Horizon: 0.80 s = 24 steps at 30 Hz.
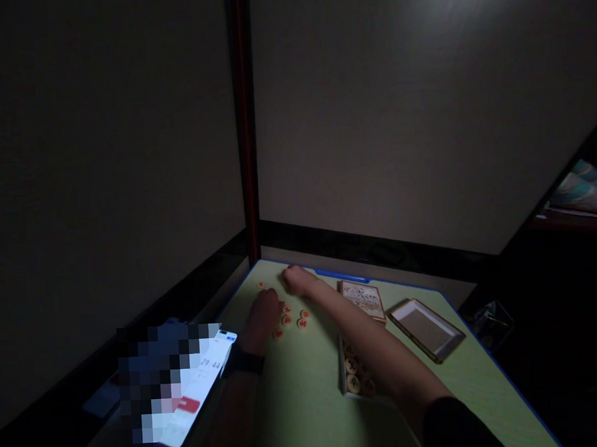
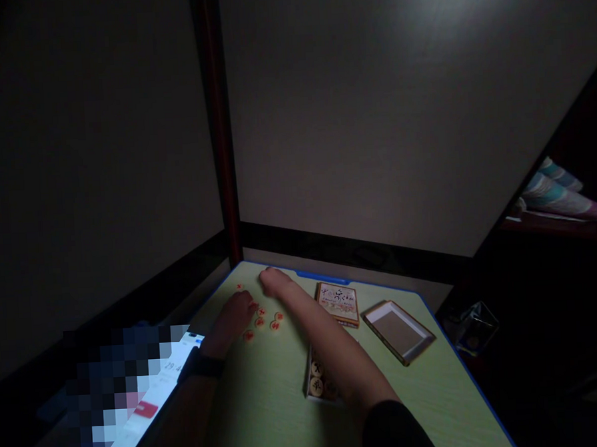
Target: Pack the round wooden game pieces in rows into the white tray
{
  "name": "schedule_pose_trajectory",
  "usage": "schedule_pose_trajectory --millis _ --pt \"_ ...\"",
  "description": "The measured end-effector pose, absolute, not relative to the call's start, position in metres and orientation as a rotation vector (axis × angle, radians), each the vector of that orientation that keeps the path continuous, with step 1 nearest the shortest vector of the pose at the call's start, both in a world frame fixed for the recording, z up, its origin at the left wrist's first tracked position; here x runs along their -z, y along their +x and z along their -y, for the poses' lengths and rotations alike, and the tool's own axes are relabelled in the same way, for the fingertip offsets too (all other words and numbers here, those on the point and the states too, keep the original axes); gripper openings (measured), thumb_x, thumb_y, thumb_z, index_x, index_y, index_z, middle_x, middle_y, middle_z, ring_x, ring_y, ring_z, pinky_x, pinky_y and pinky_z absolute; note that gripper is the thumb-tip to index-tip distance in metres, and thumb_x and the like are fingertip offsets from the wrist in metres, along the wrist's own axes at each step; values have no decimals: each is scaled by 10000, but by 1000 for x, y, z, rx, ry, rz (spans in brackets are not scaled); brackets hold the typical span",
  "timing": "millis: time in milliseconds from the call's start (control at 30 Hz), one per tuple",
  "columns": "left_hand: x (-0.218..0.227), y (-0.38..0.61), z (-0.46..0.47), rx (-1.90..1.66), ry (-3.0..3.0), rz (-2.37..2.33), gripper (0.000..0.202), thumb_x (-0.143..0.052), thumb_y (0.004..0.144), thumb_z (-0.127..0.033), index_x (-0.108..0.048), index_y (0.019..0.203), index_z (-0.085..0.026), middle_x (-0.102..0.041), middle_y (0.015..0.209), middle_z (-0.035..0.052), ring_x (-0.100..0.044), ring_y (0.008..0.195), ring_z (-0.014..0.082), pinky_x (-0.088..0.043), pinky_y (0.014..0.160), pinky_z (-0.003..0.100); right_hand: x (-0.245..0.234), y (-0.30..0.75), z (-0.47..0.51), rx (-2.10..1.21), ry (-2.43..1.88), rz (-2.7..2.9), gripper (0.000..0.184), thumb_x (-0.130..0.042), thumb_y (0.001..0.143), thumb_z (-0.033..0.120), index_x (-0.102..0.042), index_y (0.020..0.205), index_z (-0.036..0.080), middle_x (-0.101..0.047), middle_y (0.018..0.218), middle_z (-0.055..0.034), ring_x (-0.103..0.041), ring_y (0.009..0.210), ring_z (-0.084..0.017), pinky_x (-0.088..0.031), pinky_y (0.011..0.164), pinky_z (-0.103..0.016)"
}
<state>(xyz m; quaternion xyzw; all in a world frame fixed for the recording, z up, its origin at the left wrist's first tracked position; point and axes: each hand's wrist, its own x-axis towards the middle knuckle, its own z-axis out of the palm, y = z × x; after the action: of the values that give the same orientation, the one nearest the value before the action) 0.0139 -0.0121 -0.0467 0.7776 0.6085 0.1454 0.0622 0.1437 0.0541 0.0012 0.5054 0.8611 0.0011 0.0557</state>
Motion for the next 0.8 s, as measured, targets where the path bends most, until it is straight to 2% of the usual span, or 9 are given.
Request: schedule_pose_trajectory --millis 133,333,467,567,667,800 --pt "37 23 18 -429 2320 -1750 160 -491 935 -204 -623 968 -121 -678 1016 145 -632 1004 235 -436 852 308 3 145 -54 11 1548 -2598 318 -568 853 127 -698 1141 90 -693 1170 -206 -677 1046 -259 -506 816 -278" --pt "38 26 24 -443 2325 -1709 136 -498 922 -182 -626 937 -141 -680 1005 129 -629 984 227 -437 855 312 0 148 -47 0 1553 -2632 284 -574 848 114 -686 1104 67 -680 1164 -232 -676 1024 -268 -489 775 -279" --pt "41 23 21 -535 2393 -1717 207 -530 929 -267 -633 1016 -109 -671 1047 155 -614 1032 257 -436 914 346 -20 172 -25 -5 1574 -2706 248 -565 873 123 -655 1103 103 -685 1139 -189 -666 989 -231 -446 755 -257" --pt "39 28 20 -689 2453 -1714 231 -508 941 -278 -647 1028 -115 -663 1042 153 -603 1029 268 -438 934 375 -38 213 9 -5 1618 -2772 239 -558 916 191 -609 1139 121 -674 1136 -162 -647 952 -200 -417 747 -249" --pt "35 45 29 -793 2521 -1572 238 -456 962 -250 -667 994 -144 -667 1020 121 -605 1002 241 -451 930 363 -45 261 56 109 1721 -2913 233 -538 925 178 -570 1153 142 -700 958 -94 -630 832 -171 -392 708 -244" --pt "30 79 58 -821 2626 -1268 249 -456 982 -295 -680 1013 -192 -687 1059 81 -609 1028 213 -462 934 332 -32 303 118 145 1890 -2757 125 -522 931 202 -566 1044 172 -697 864 -59 -603 726 -162 -351 639 -243"
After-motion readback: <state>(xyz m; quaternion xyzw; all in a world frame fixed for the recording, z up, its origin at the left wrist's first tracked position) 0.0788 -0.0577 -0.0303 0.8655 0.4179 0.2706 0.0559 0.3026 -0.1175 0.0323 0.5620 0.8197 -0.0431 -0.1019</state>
